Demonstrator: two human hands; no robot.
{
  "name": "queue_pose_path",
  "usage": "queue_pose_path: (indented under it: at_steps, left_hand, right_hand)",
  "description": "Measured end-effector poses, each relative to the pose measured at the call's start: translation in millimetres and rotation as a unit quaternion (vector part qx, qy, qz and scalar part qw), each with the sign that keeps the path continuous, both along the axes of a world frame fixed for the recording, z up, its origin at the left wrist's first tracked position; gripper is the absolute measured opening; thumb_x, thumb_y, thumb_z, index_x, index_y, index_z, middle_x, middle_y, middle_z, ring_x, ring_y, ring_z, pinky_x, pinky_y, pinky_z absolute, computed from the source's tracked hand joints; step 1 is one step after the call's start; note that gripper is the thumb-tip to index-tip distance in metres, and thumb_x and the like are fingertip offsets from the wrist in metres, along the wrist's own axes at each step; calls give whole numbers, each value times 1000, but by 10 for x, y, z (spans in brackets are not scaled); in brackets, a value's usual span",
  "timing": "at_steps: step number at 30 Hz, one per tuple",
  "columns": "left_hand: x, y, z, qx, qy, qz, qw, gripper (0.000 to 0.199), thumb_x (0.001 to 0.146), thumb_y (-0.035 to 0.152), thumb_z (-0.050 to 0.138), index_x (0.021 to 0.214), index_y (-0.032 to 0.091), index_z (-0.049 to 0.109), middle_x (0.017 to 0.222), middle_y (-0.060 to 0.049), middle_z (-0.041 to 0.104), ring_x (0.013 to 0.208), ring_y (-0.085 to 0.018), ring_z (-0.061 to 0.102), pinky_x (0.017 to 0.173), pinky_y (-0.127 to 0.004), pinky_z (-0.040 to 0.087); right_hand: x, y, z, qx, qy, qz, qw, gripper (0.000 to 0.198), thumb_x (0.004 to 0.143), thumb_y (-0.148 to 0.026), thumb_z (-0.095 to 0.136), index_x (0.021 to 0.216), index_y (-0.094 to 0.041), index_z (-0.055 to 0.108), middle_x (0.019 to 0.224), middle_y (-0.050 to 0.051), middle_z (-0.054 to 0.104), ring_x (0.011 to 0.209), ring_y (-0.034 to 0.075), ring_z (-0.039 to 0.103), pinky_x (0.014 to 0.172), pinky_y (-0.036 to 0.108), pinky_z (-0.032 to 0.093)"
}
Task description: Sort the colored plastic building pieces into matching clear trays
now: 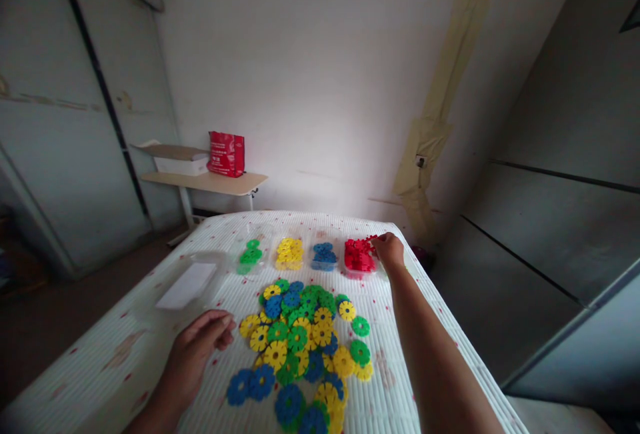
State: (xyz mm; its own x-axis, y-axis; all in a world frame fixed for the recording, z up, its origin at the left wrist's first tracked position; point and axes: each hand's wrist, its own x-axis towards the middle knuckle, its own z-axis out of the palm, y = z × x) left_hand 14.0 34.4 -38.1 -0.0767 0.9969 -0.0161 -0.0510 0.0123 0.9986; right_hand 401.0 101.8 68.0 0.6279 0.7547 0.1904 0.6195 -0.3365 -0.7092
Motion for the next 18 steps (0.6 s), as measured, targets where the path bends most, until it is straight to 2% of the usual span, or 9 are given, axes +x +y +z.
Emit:
queue_pose_path:
  at_steps: [6, 9, 13, 16, 18]
  left_hand:
    - [6, 15, 21, 13, -9, 1, 1000, 30, 66, 45, 61, 72, 15, 60, 55, 1, 60, 52, -12, 51, 51, -22, 39]
    - [7, 22, 24, 9, -13, 6, 1000, 30, 65, 44, 62, 72, 15, 60, 56, 0, 61, 52, -12, 51, 51, -22, 39]
    - [5, 14, 23, 15, -7, 3, 1000, 30, 67, 44, 61, 73, 15, 60, 57, 0, 61, 53, -12, 52, 52, -22, 39]
    - [1, 8, 10, 22, -1, -7, 1000, 30, 68, 45, 60, 73, 15, 59, 56, 1, 60, 53, -12, 51, 52, -22, 39]
    - [0, 9, -9, 24, 4, -7, 1000, 29, 69, 44, 60, 73, 16, 59, 57, 1, 60, 54, -11, 52, 52, -21, 38]
  right_hand:
    - [-5, 178, -168, 4, 55, 13, 998, 14, 74, -28, 56, 70, -16, 59, 47, 2, 62, 43, 15, 61, 43, 20, 41]
    - [-20, 176, -217, 6, 64, 18, 998, 8, 71, -21, 56, 67, -15, 60, 43, 1, 59, 41, 16, 61, 44, 21, 43]
    - [-8, -21, -183, 58, 47, 10, 997, 15, 70, -16, 50, 79, -14, 62, 47, 1, 62, 47, 15, 63, 51, 21, 46]
    - [-7, -272, -177, 97, 28, 13, 995, 20, 71, -23, 49, 82, -14, 63, 49, 1, 63, 51, 16, 64, 56, 22, 46]
    - [-21, -462, -227, 122, 21, 26, 992, 24, 71, -30, 48, 83, -14, 63, 49, 1, 63, 48, 16, 62, 53, 23, 46]
